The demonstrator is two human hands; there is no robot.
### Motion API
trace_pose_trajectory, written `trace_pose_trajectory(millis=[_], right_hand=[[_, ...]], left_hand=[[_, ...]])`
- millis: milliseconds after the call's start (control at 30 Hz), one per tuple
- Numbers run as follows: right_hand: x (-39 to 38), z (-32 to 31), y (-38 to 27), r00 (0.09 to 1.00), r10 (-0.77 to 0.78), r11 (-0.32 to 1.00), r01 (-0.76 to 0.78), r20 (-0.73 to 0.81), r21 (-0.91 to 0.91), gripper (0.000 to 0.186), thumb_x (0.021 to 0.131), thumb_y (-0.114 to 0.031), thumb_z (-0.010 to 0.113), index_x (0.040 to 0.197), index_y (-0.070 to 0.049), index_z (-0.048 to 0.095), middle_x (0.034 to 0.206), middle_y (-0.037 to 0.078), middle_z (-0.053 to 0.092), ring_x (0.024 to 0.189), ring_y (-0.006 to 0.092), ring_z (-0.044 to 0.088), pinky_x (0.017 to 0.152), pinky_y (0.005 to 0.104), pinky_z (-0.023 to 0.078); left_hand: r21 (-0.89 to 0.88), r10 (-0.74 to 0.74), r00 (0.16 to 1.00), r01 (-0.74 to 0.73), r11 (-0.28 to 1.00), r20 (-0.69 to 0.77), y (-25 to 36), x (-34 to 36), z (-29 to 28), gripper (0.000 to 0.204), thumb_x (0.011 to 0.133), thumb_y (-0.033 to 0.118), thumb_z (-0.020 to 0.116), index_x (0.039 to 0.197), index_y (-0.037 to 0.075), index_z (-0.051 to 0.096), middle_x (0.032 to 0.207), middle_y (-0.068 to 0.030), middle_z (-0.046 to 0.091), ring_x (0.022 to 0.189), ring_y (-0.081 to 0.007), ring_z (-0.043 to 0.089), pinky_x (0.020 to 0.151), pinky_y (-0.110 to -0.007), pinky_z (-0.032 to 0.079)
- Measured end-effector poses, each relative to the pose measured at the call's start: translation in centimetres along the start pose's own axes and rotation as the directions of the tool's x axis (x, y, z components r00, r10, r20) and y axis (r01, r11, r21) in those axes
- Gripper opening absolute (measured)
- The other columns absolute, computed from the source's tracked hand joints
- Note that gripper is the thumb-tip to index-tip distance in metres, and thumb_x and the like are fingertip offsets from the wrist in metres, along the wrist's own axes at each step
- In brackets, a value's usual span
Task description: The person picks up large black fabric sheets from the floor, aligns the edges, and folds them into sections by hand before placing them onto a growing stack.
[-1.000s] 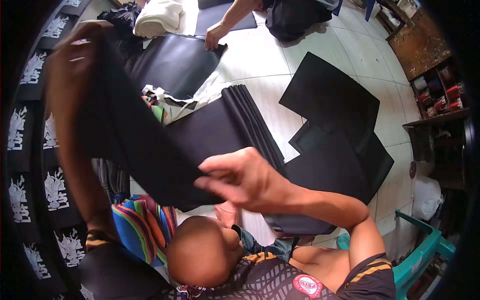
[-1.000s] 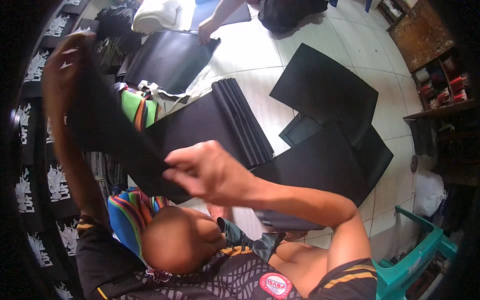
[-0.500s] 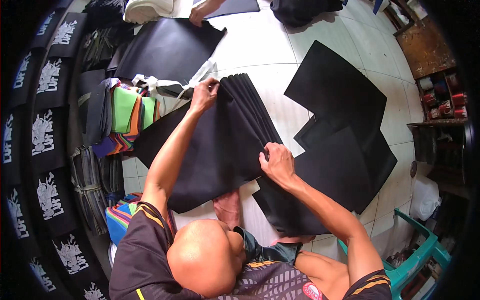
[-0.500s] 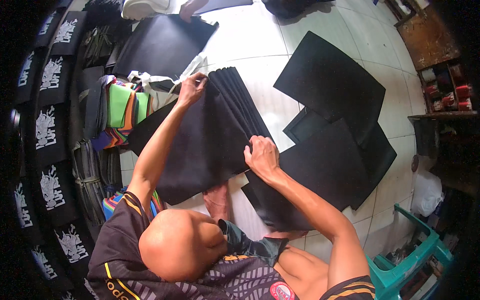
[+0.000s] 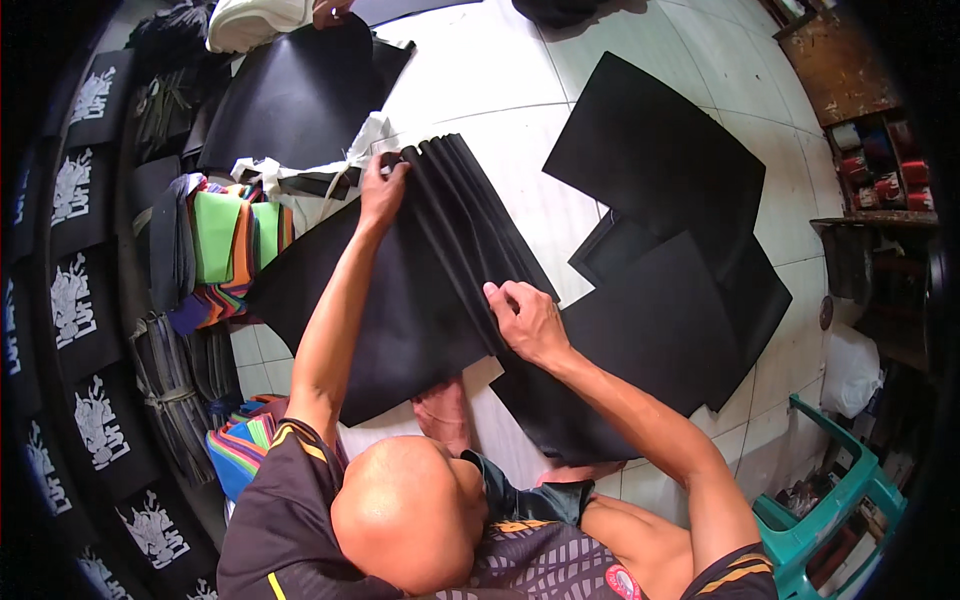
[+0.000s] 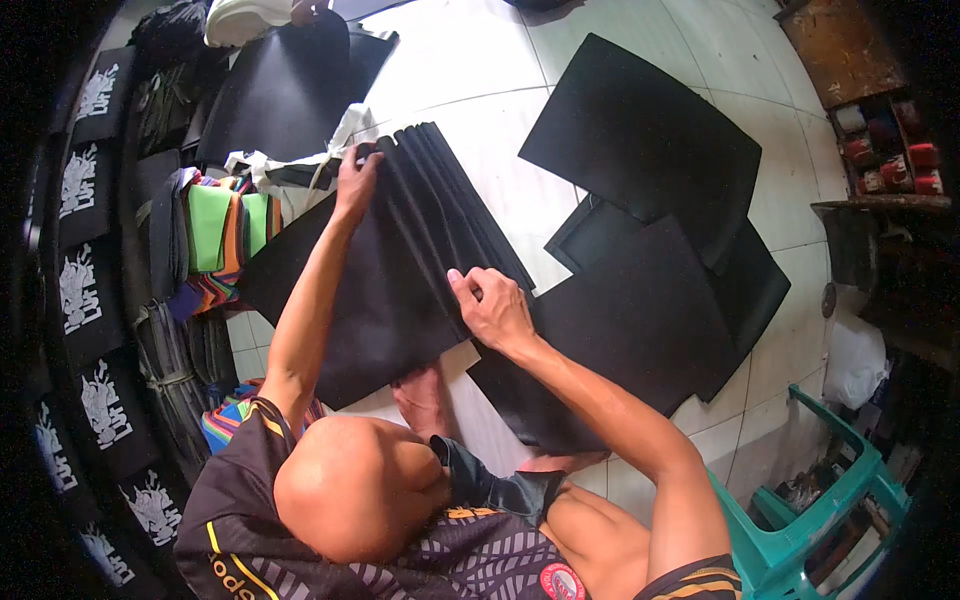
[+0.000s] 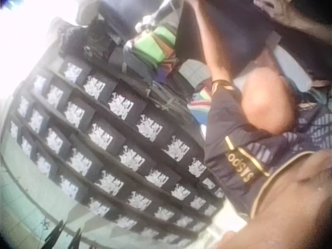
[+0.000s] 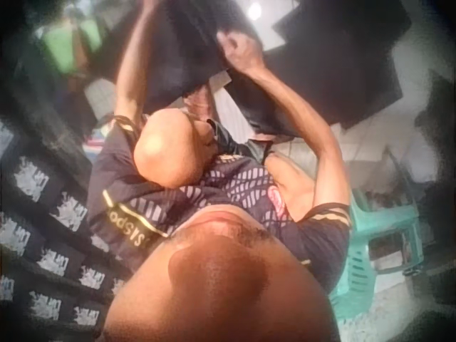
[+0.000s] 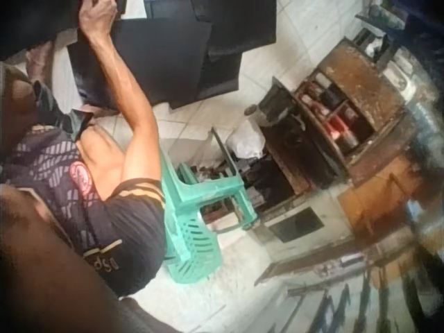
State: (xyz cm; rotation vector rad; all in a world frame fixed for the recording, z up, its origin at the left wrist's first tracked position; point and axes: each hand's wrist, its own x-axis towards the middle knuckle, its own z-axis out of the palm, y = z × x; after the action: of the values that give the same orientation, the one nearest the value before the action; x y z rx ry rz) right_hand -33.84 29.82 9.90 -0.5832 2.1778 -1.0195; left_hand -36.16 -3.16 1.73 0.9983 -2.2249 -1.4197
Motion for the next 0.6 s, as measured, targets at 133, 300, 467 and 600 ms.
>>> trace_pose_trajectory(millis=[133,300,467,600], right_hand=[[-0.2,1.2,-0.2,0.895,-0.395,0.915,0.364,-0.206,-0.171,0.019,0.088,-0.016,0.075,0.096,-0.001,0.069,0.106,0.018,0.059,0.100,0.0357,0.059,0.088,0.0449,0.051],[1.7,4.4,-2.9,0.832,-0.528,0.847,0.500,-0.173,-0.180,0.020,0.087,-0.015,0.075,0.100,-0.001,0.068,0.114,0.022,0.059,0.104,0.0397,0.060,0.091,0.0469,0.052],[3.4,4.0,-2.1,0.909,-0.380,0.924,0.366,-0.174,-0.110,0.018,0.087,-0.015,0.075,0.099,-0.004,0.067,0.106,0.022,0.068,0.097,0.0417,0.068,0.085,0.0489,0.055],[3.9,3.4,-1.1,0.896,-0.362,0.932,0.344,-0.256,-0.113,0.019,0.089,-0.018,0.075,0.100,-0.005,0.068,0.092,0.017,0.073,0.088,0.0379,0.071,0.080,0.0468,0.056]], left_hand=[[-0.110,0.143,0.988,-0.136,0.985,0.061,-3.2,-1.7,-2.3,0.033,0.094,0.016,0.065,0.125,0.005,0.061,0.115,-0.0064,0.067,0.103,-0.0185,0.063,0.092,-0.032,0.050],[-0.269,-0.077,0.992,0.102,0.958,0.102,-6.5,-0.2,-7.7,0.030,0.097,0.015,0.053,0.126,0.008,0.059,0.104,-0.0024,0.058,0.089,-0.0137,0.055,0.076,-0.030,0.047],[0.085,0.164,0.986,-0.161,0.983,-0.036,-3.1,-1.1,-5.4,0.032,0.099,0.034,0.060,0.120,0.011,0.066,0.116,-0.0104,0.054,0.101,-0.0234,0.053,0.082,-0.042,0.050],[0.206,0.323,0.946,-0.316,0.926,0.001,-0.4,-1.9,-5.2,0.028,0.095,0.032,0.075,0.112,0.010,0.072,0.116,-0.0083,0.054,0.099,-0.0227,0.054,0.085,-0.037,0.049]])
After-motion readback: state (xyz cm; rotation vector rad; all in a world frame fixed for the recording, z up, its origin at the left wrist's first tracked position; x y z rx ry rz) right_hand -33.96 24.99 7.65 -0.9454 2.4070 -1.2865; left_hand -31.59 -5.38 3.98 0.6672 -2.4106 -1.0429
